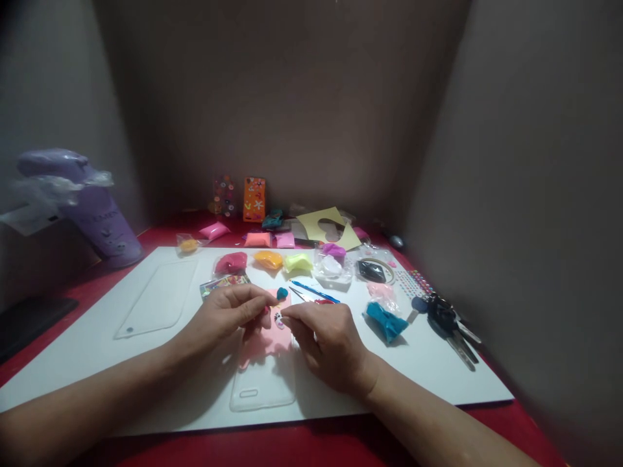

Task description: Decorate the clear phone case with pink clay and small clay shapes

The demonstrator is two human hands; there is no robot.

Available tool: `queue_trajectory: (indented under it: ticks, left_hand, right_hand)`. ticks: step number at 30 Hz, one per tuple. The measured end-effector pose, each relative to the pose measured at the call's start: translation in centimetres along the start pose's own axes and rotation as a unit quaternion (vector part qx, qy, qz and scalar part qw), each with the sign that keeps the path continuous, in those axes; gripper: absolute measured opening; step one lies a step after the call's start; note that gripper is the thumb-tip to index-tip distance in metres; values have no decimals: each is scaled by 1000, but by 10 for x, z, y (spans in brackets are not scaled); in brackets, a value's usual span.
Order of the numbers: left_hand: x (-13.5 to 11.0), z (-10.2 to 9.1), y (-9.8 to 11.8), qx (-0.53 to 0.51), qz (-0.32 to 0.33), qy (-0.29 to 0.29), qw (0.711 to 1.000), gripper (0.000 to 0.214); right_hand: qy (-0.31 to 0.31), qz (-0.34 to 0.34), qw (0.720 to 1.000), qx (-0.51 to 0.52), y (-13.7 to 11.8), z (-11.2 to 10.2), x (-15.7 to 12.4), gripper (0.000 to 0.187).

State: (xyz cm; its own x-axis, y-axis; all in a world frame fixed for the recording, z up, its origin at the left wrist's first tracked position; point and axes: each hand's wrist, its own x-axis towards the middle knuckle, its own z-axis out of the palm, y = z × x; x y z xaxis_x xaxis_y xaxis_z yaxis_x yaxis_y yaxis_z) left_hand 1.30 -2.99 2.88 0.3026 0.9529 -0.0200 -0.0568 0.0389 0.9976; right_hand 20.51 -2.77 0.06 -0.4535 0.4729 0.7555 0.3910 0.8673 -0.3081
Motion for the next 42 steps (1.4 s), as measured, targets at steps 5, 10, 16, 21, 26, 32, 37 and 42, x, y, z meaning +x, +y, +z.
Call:
queue_trajectory:
  ticks: [5, 10, 16, 21, 26, 32, 37, 42]
  left_hand:
    - [2, -2, -4, -47, -6, -25, 999, 21]
    - [-1, 2, 1, -34, -8, -23, 999, 18]
    - [-6, 7, 5, 42, -30, -11, 999, 21]
    - [-8, 8, 4, 50, -29, -4, 998, 29]
    - [-9, 9, 4, 57, -28, 4, 998, 32]
    - [-9, 9, 2, 78, -36, 2, 996, 33]
    - [-9, 9, 1, 87, -40, -28, 995, 35]
    - [-10, 9, 5, 55, -59, -37, 996, 26]
  right_hand:
    - [-3, -3, 1000, -2, 0, 0, 0, 15]
    - [1, -4, 1000, -13, -2, 2, 1, 13]
    - [-17, -21, 1000, -15, -4, 4, 2, 11]
    - [-21, -21, 999, -19, -6, 3, 2, 13]
    - [-25, -19, 999, -15, -8, 2, 3, 14]
    - [-27, -32, 999, -5, -8, 2, 4, 19]
    - [1, -50, 999, 7, -12, 0, 5, 20]
    - [23, -38, 999, 8, -15, 1, 4, 24]
